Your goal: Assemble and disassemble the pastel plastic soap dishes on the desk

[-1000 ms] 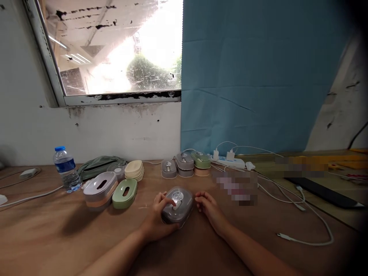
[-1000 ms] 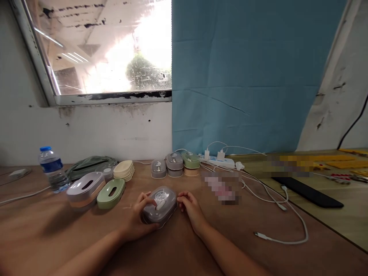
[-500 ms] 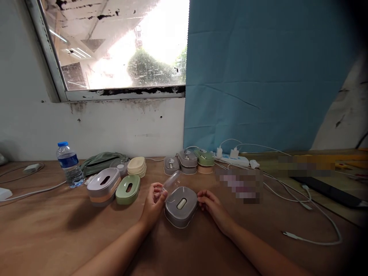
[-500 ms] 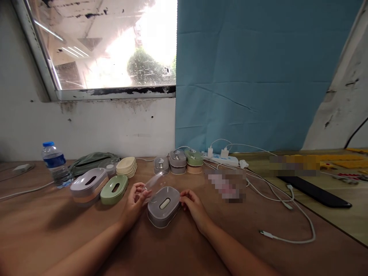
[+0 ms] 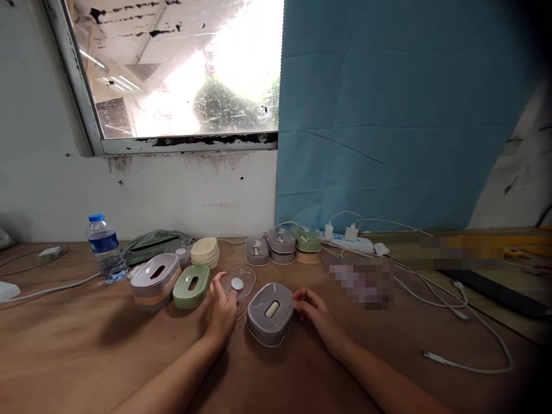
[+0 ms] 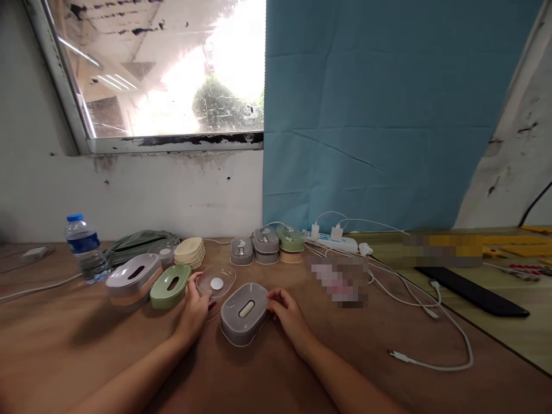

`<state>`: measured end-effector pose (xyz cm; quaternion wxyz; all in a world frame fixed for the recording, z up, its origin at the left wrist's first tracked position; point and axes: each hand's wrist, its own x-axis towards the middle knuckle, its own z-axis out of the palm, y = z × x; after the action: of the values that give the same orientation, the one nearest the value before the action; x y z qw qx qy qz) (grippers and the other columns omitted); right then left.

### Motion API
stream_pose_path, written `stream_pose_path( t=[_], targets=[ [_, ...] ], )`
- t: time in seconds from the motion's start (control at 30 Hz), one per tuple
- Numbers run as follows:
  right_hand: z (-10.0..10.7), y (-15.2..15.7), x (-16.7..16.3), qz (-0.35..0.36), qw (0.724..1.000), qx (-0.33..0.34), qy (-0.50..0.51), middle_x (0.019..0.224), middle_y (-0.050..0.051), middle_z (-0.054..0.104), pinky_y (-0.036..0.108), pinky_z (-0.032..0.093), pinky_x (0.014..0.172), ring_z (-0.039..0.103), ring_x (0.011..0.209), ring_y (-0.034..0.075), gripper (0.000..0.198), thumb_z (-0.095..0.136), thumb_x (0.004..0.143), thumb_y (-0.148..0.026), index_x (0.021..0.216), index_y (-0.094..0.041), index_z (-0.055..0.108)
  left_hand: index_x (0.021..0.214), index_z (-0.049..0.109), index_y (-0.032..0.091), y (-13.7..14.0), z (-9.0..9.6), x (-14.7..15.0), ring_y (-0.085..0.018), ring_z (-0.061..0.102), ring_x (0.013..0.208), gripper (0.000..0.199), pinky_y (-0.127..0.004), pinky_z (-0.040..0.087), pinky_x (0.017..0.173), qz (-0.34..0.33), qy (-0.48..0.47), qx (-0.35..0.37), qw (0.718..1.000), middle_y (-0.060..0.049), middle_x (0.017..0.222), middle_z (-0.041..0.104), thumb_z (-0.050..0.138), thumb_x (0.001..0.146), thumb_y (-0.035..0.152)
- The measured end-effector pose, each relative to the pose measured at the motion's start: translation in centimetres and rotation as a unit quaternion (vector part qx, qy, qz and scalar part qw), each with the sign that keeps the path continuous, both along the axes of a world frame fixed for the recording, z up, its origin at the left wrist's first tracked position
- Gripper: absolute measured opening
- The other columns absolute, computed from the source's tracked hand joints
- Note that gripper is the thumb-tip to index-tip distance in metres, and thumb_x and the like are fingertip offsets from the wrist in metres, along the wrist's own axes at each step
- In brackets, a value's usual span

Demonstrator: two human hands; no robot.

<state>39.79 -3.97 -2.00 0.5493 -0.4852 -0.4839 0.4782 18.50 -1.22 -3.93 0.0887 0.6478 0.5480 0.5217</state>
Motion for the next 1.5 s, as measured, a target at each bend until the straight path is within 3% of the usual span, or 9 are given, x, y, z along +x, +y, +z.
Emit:
stream_pose_path(
  t=[0.07,0.23,0.47,0.8,1.13,1.5],
  targets=[
    [0.1,0.0,0.0,0.0,1.0,-0.001,0.003,0.061,-0.004,0.049,0.025,0.034,0.053,0.042,0.056,0.012,0.011,0.057,0.057,-0.022,0.067,-0.02,0.053,0.108,0.036,0.019,-0.6,0.4,0.0,-0.023,0.045,0.107,0.035,-0.038,0.039,0.084,0.019,0.089,-0.016,0.996,-0.012,0.116,0.038,0.036,0.074,0.01],
    [0.2,-0.1,-0.1,-0.001,1.0,-0.007,0.004,0.06,-0.004,0.049,0.024,0.034,0.052,0.042,0.055,0.012,0.011,0.057,0.056,-0.022,0.066,-0.02,0.053,0.09,0.049,0.019,-1.4,1.6,-0.2,-0.021,0.05,0.082,0.023,-0.034,0.038,0.074,0.009,0.287,-0.045,0.957,-0.006,0.089,0.054,0.037,0.073,0.01],
    [0.1,0.0,-0.1,0.002,1.0,-0.007,0.007,0.06,-0.004,0.05,0.024,0.035,0.051,0.043,0.054,0.011,0.01,0.057,0.055,-0.022,0.065,-0.02,0.053,0.082,0.053,0.018,-0.8,2.0,-0.4,-0.023,0.047,0.08,0.017,-0.033,0.034,0.072,0.003,0.387,-0.018,0.922,-0.007,0.078,0.057,0.039,0.074,0.012],
    [-0.6,0.4,0.0,0.003,1.0,-0.002,0.018,0.061,-0.004,0.052,0.024,0.034,0.051,0.043,0.054,0.012,0.009,0.057,0.055,-0.02,0.064,-0.02,0.053,0.09,0.053,0.017,0.1,1.2,0.0,-0.022,0.053,0.077,0.023,-0.031,0.034,0.069,-0.017,0.41,-0.037,0.911,-0.007,0.079,0.06,0.035,0.077,0.009],
    [-1.1,0.6,0.2,0.004,1.0,0.001,0.015,0.061,-0.004,0.051,0.025,0.033,0.052,0.043,0.056,0.012,0.009,0.056,0.056,-0.019,0.065,-0.02,0.053,0.101,0.049,0.013,4.9,0.5,0.6,-0.022,0.054,0.084,0.032,-0.03,0.037,0.072,0.061,0.385,-0.066,0.919,-0.01,0.082,0.059,0.036,0.073,0.003],
    [-0.6,0.3,0.1,0.006,1.0,-0.003,0.016,0.062,-0.004,0.051,0.024,0.033,0.052,0.042,0.056,0.012,0.009,0.055,0.057,-0.018,0.065,-0.02,0.052,0.097,0.048,0.011,9.8,0.0,0.5,-0.021,0.057,0.082,0.027,-0.032,0.039,0.072,0.081,0.324,-0.087,0.939,-0.013,0.085,0.061,0.03,0.079,0.004]
  ],
)
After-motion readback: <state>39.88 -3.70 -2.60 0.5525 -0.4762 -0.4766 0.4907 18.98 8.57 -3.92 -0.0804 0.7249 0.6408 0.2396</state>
